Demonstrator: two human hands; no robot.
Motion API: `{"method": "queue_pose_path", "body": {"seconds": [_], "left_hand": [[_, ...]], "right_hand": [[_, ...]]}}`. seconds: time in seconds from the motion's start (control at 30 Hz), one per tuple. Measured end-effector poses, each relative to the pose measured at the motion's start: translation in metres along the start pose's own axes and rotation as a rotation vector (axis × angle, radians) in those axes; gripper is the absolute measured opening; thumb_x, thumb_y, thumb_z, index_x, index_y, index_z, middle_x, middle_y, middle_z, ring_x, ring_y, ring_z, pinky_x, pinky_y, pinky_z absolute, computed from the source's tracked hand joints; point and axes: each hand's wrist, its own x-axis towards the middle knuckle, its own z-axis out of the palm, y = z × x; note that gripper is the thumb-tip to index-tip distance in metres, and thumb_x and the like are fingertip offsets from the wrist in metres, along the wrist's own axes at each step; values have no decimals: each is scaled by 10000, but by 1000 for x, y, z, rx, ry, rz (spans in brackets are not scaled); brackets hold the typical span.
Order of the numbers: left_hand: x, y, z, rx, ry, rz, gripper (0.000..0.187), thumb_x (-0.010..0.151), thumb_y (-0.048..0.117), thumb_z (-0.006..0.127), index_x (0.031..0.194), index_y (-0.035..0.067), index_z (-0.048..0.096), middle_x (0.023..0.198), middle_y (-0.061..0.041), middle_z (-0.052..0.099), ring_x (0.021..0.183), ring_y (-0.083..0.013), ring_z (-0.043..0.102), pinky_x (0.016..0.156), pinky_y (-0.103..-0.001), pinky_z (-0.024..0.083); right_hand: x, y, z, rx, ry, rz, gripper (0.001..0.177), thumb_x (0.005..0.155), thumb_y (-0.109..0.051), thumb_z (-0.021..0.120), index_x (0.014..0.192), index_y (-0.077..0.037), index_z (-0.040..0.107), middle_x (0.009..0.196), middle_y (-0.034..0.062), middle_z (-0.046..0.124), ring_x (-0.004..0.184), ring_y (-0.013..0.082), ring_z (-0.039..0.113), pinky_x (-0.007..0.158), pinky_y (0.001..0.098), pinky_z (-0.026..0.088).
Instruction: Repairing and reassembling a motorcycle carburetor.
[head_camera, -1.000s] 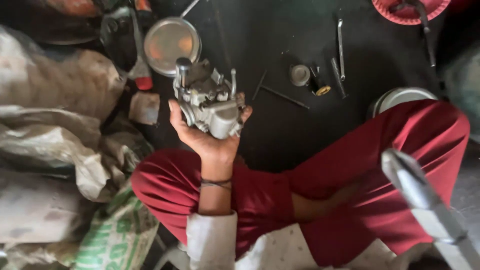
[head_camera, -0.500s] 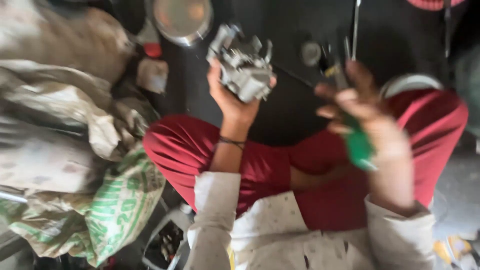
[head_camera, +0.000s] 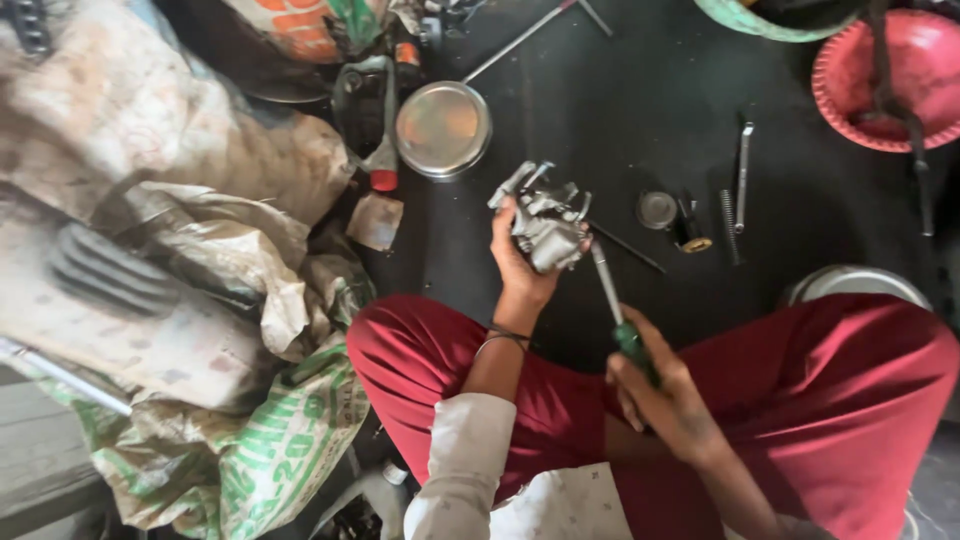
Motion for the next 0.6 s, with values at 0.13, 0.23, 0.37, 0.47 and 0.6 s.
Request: {"method": "queue_pose_path", "body": {"seconds": [0.13, 0.23, 0.37, 0.47, 0.6], "left_hand": [[-5, 5, 8, 45, 95, -72, 641, 938, 640, 594, 1267, 90, 613, 1119, -134, 711, 896, -370, 723, 727, -527, 613], [-10, 5, 11, 10, 49, -82, 649, 912, 636, 594, 1290, 109, 626, 1189, -131, 720, 899, -352, 717, 740, -507, 608], [-11, 5, 13, -87, 60, -165, 676, 917, 652, 596, 1298, 94, 623, 1186, -139, 697, 930, -373, 720, 778, -530, 607], [-12, 4, 18, -95, 38, -173, 671, 905, 647, 597, 1309, 112, 624, 1216, -121, 703, 935, -370, 714, 784, -531, 601], [-10, 2, 18, -111, 53, -187, 659, 926, 639, 606, 1313, 106, 623, 1197, -134, 704, 936, -368, 715, 782, -526, 600]], "right_hand": [[9, 21, 6, -140, -38, -8, 480, 947, -189, 631, 1378, -29, 492, 723, 38, 645, 440, 66, 506, 369, 247, 421], [16, 33, 11, -259, -63, 20, 397, 948, -210, 668, 1304, -37, 626, 685, 2, 670, 468, 46, 554, 397, 224, 430], [20, 32, 17, -123, 1, 15, 456, 931, -205, 665, 1357, -50, 617, 661, -12, 613, 462, 38, 506, 383, 224, 413], [22, 33, 17, -88, -5, 9, 459, 938, -209, 654, 1369, -55, 618, 645, -11, 580, 456, 37, 478, 379, 226, 403], [25, 27, 18, -164, -23, 64, 415, 957, -215, 641, 1338, -53, 649, 634, -2, 576, 457, 44, 487, 388, 228, 415]]}}
